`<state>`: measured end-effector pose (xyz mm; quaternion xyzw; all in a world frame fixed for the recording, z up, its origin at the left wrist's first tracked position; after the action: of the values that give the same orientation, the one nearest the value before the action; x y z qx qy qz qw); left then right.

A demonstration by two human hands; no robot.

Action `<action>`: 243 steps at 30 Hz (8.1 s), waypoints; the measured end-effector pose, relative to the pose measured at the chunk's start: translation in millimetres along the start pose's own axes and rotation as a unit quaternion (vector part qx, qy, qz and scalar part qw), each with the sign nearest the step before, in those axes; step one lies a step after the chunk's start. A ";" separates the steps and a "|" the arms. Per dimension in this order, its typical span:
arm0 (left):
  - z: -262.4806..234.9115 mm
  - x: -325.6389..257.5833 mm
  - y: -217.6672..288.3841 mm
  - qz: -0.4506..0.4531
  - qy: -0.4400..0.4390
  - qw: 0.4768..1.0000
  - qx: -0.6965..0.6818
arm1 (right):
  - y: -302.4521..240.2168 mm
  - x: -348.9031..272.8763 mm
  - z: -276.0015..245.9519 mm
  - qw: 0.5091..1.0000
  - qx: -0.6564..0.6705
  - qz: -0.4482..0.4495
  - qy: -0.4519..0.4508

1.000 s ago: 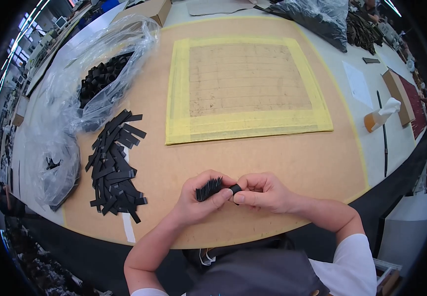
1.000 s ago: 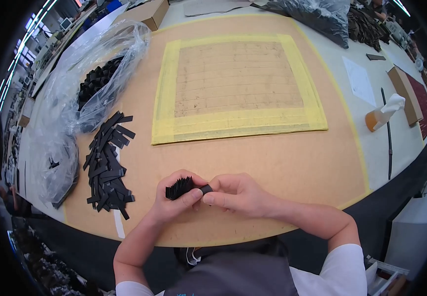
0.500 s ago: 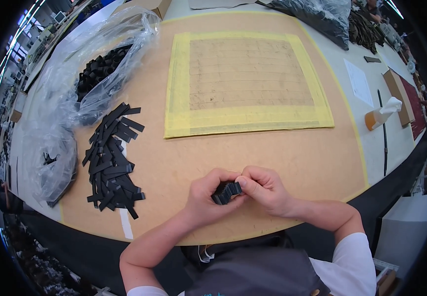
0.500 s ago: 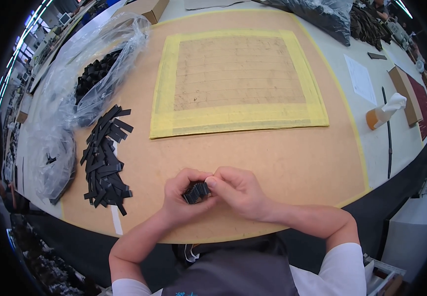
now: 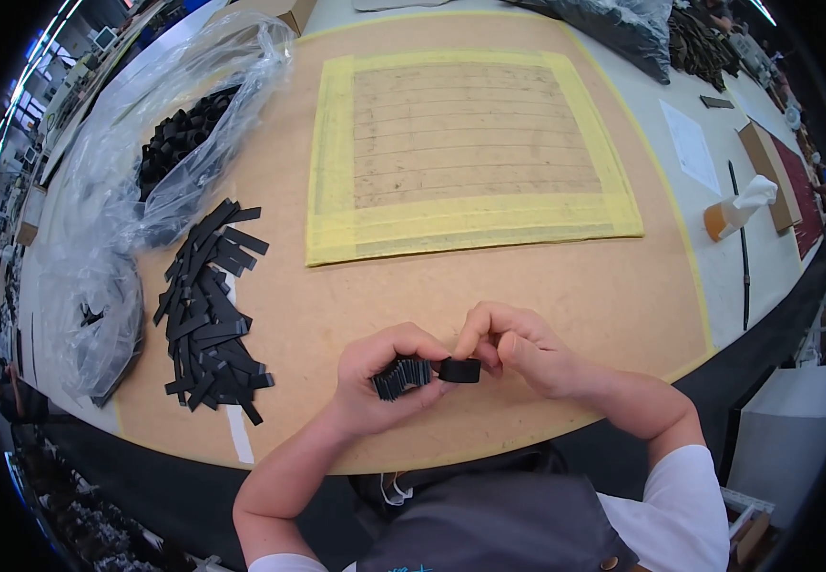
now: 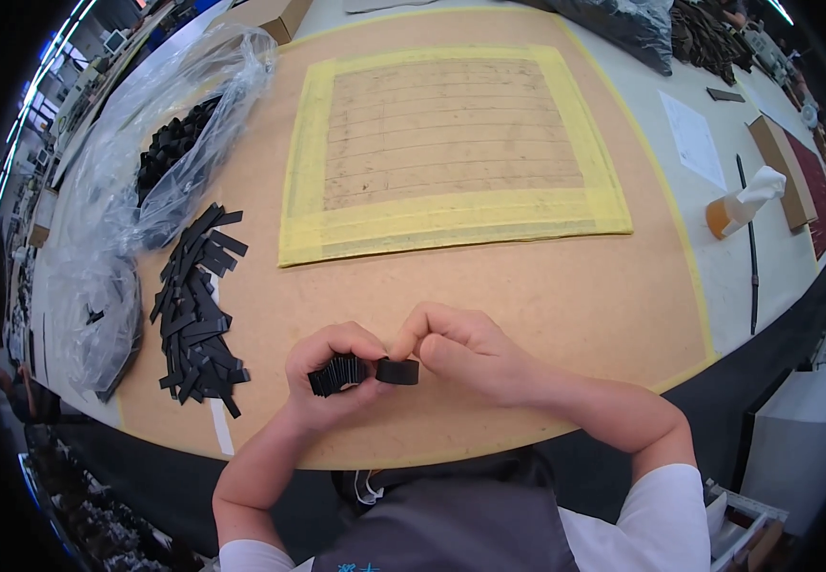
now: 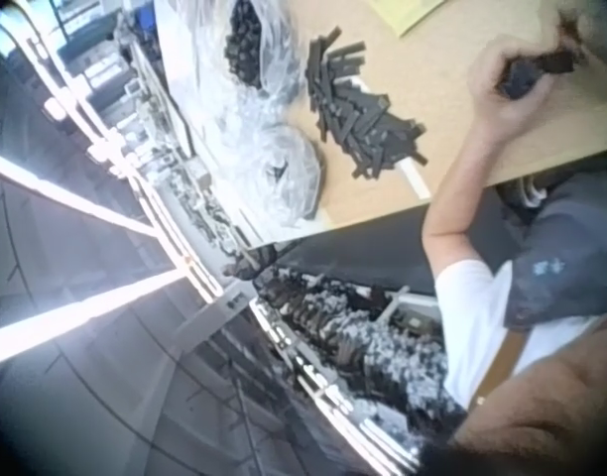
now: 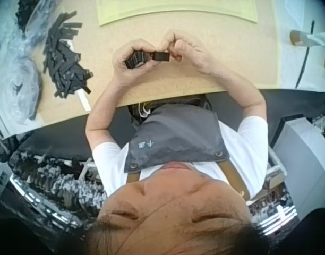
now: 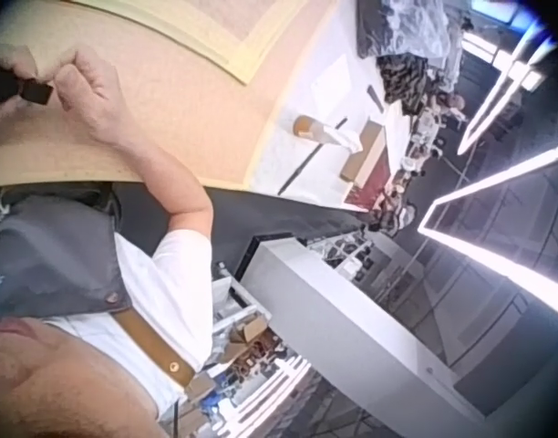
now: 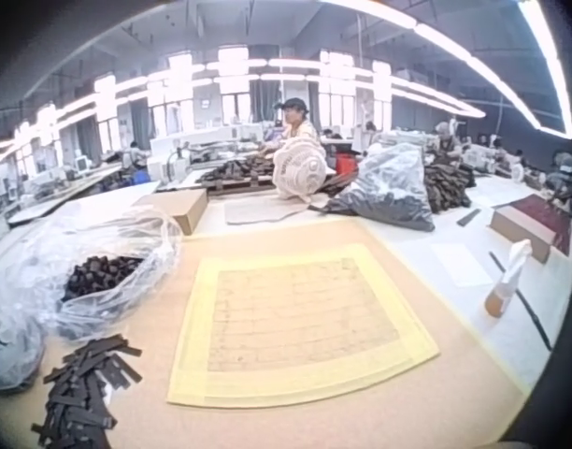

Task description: Assembling small black leather strips by threading them through rings and stacking them on a template board.

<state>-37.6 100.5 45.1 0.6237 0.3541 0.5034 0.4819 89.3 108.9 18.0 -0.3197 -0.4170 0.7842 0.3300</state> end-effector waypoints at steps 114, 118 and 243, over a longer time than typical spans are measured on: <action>-0.5 -12.4 -31.3 -0.196 0.098 0.972 -0.080 | 12.7 3.5 -5.1 0.997 0.047 0.026 0.060; -0.9 -10.3 -33.4 -0.228 0.087 0.968 -0.056 | 12.8 1.3 -5.7 0.998 0.011 0.021 0.063; 1.1 1.4 -15.5 -0.046 0.054 0.994 0.083 | 2.9 8.1 -3.3 0.953 -0.243 -0.127 0.126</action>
<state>-35.5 106.0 30.6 0.6161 0.4486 0.4825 0.4316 86.5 115.5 12.2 -0.4309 -0.5869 0.5640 0.3895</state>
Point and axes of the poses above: each hand's wrist, its own x-axis towards the middle knuckle, its own z-axis out of the palm, y = z × x, the point moved 9 cm from there along x, towards the middle knuckle, and after that the axes turned 8 degrees about y, right-handed, at the moved point
